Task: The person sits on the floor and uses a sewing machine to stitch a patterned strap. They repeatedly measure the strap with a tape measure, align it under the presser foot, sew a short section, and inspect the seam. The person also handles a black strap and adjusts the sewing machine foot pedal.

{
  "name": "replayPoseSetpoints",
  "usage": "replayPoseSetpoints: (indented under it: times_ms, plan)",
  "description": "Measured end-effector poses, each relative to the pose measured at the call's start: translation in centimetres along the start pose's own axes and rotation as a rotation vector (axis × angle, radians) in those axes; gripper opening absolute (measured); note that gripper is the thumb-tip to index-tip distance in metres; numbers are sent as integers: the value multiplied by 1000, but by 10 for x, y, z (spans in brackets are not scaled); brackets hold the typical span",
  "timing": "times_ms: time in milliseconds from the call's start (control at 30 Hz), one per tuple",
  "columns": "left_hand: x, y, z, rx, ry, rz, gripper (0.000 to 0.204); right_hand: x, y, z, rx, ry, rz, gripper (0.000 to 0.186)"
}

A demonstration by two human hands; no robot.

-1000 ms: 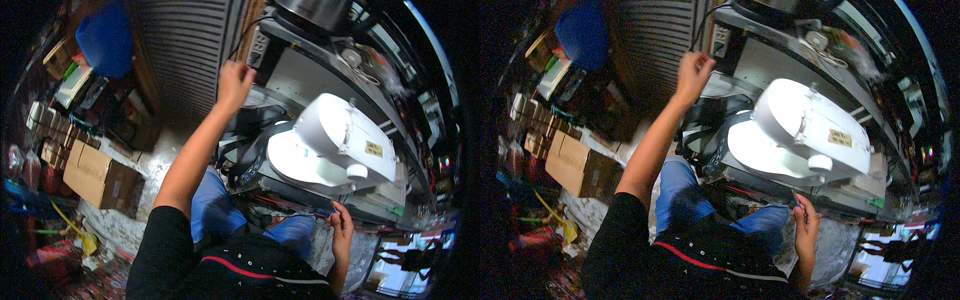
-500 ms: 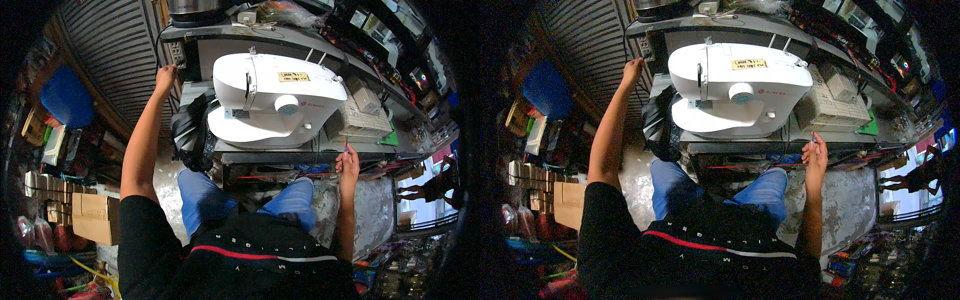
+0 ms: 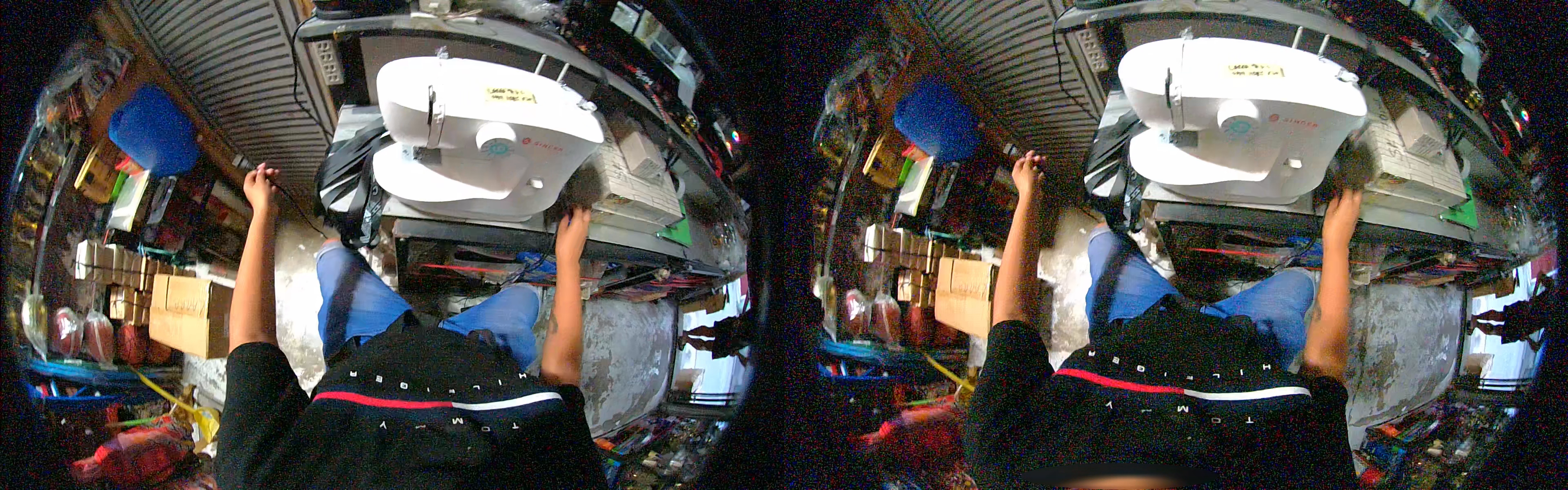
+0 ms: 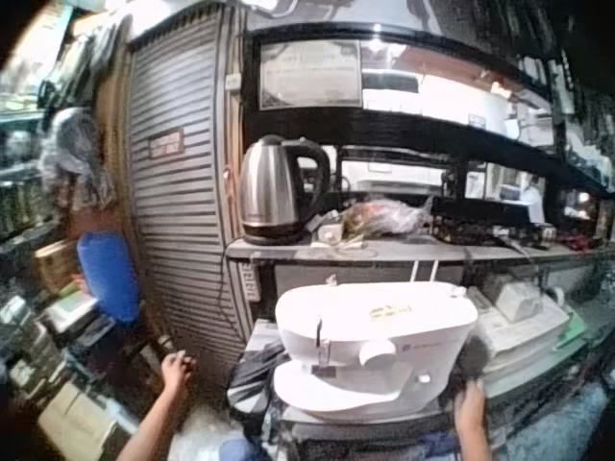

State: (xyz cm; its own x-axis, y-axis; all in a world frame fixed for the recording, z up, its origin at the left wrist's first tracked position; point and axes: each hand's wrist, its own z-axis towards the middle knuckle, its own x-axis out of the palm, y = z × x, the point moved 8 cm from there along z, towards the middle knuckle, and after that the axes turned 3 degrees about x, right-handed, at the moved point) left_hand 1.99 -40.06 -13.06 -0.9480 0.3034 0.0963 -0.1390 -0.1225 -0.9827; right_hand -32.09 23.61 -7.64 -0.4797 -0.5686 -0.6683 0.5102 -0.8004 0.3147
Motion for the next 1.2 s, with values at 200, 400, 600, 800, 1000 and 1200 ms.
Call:
replayPoseSetpoints:
  times_ms: [200, 400, 600, 800, 1000, 1200]
  plan:
    - [-142, 120, -108, -434, -467, -724, 38, -5, -6, -10, 205, 96, 195, 25]
    - [-120, 61, -257, 58, -141, 177, 16, -32, -45, -104, 476, 3, 621, 37]
    - [22, 12, -285, 125, 563, 584, 16, 35, -66, -155, 1121, 311, 763, 52]
    - [83, 7, -266, 49, 995, 788, 16, 59, -20, -152, 829, 541, 953, 26]
    - [102, 42, -295, 62, 1358, 859, 19, 85, -26, -215, 990, 832, 834, 24]
    - [115, 120, -353, -146, 1576, 777, 28, 32, 25, -242, 1098, 1145, 941, 48]
